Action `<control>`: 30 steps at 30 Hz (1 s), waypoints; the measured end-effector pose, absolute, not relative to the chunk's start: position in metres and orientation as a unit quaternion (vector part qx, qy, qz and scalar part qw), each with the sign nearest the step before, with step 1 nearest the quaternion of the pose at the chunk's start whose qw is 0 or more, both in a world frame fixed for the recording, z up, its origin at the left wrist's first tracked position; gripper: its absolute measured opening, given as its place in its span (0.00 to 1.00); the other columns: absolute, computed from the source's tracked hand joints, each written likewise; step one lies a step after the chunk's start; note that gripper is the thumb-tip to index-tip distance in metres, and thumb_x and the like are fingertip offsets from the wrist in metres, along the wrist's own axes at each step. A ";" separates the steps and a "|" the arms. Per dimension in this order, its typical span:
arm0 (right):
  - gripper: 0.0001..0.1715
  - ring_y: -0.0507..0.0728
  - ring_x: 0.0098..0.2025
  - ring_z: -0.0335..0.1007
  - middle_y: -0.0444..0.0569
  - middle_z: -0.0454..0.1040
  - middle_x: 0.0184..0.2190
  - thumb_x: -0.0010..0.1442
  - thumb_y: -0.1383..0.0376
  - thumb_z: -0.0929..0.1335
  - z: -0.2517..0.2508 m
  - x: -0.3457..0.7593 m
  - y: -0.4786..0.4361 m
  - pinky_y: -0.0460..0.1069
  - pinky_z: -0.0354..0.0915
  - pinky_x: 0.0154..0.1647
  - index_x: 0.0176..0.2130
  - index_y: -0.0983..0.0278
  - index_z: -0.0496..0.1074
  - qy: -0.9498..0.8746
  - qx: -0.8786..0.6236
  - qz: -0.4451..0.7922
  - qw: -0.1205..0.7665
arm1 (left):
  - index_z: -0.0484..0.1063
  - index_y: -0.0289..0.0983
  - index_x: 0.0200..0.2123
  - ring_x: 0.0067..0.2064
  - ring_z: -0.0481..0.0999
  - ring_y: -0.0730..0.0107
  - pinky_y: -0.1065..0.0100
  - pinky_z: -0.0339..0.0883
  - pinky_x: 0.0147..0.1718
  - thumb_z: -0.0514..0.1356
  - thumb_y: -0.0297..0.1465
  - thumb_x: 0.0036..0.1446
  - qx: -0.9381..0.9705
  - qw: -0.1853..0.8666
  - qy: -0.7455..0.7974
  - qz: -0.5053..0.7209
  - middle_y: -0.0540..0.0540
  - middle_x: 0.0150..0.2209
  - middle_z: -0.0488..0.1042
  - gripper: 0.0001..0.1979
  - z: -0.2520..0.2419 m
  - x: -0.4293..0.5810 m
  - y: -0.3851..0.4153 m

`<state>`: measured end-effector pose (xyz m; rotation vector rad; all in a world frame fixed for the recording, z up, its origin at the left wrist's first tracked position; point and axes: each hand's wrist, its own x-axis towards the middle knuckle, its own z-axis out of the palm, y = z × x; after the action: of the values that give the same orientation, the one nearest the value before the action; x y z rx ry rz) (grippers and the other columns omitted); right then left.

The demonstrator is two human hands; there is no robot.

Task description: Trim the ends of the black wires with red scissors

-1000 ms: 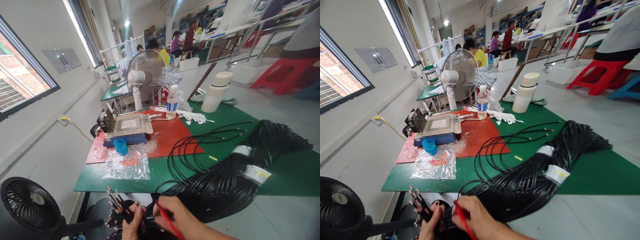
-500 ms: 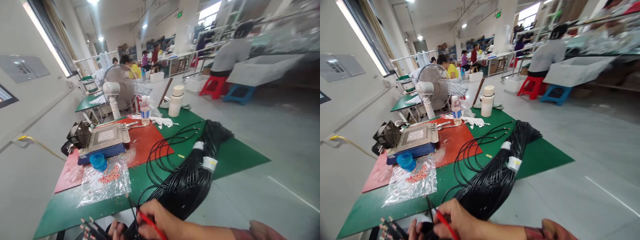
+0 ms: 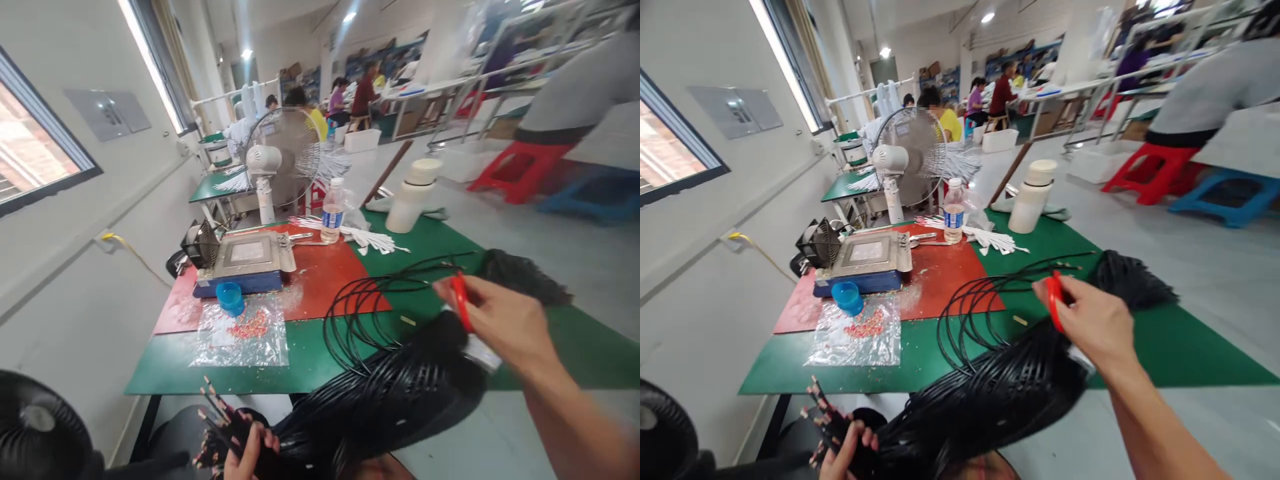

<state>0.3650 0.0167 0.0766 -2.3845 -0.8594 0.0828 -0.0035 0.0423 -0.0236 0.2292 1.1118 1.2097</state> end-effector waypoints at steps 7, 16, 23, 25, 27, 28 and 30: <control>0.15 0.51 0.25 0.61 0.44 0.67 0.21 0.57 0.58 0.63 0.048 0.208 0.044 0.45 0.56 0.27 0.25 0.65 0.68 -0.618 -0.572 0.394 0.368 | 0.68 0.36 0.22 0.11 0.58 0.82 0.77 0.47 0.13 0.64 0.38 0.41 0.256 0.674 0.493 0.488 0.54 0.08 0.63 0.12 -0.010 0.001 0.029; 0.20 0.48 0.24 0.52 0.40 0.62 0.23 0.48 0.52 0.70 0.030 0.160 0.038 0.44 0.45 0.25 0.23 0.64 0.62 -0.733 -0.541 0.363 0.193 | 0.71 0.35 0.28 0.11 0.57 0.85 0.78 0.43 0.14 0.65 0.37 0.40 0.226 0.651 0.531 0.493 0.54 0.12 0.65 0.13 -0.003 -0.004 0.030; 0.19 0.48 0.23 0.51 0.41 0.63 0.23 0.52 0.52 0.67 0.038 0.174 0.041 0.45 0.44 0.24 0.23 0.64 0.62 -0.747 -0.539 0.360 0.150 | 0.72 0.34 0.27 0.13 0.56 0.85 0.77 0.43 0.14 0.66 0.38 0.38 0.264 0.610 0.560 0.494 0.54 0.16 0.67 0.15 0.008 0.011 0.046; 0.20 0.48 0.23 0.51 0.41 0.63 0.22 0.55 0.51 0.64 0.038 0.176 0.046 0.44 0.44 0.24 0.23 0.64 0.63 -0.751 -0.538 0.348 0.156 | 0.71 0.33 0.27 0.13 0.55 0.85 0.77 0.44 0.14 0.65 0.39 0.39 0.275 0.606 0.570 0.483 0.55 0.15 0.65 0.15 0.010 0.016 0.052; 0.22 0.48 0.23 0.51 0.42 0.63 0.22 0.57 0.50 0.63 0.037 0.178 0.052 0.44 0.44 0.24 0.23 0.64 0.63 -0.757 -0.538 0.335 0.162 | 0.70 0.33 0.28 0.13 0.55 0.85 0.77 0.44 0.14 0.64 0.40 0.40 0.287 0.604 0.573 0.473 0.55 0.15 0.65 0.16 0.012 0.018 0.057; 0.22 0.48 0.23 0.50 0.42 0.63 0.21 0.57 0.50 0.62 0.037 0.179 0.054 0.44 0.44 0.24 0.22 0.64 0.63 -0.759 -0.537 0.329 0.164 | 0.69 0.33 0.29 0.13 0.54 0.86 0.77 0.44 0.14 0.63 0.41 0.41 0.295 0.602 0.574 0.470 0.55 0.15 0.65 0.17 0.013 0.020 0.059; 0.24 0.48 0.22 0.50 0.41 0.61 0.20 0.57 0.49 0.62 0.036 0.180 0.059 0.44 0.44 0.24 0.21 0.65 0.61 -0.761 -0.536 0.326 0.166 | 0.69 0.33 0.30 0.13 0.54 0.86 0.76 0.42 0.14 0.62 0.42 0.42 0.307 0.596 0.578 0.464 0.56 0.15 0.64 0.18 0.015 0.021 0.063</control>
<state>0.1804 0.0590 0.0363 -1.5261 -2.1675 0.9279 0.0208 0.0633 0.0145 0.7139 1.3426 1.0778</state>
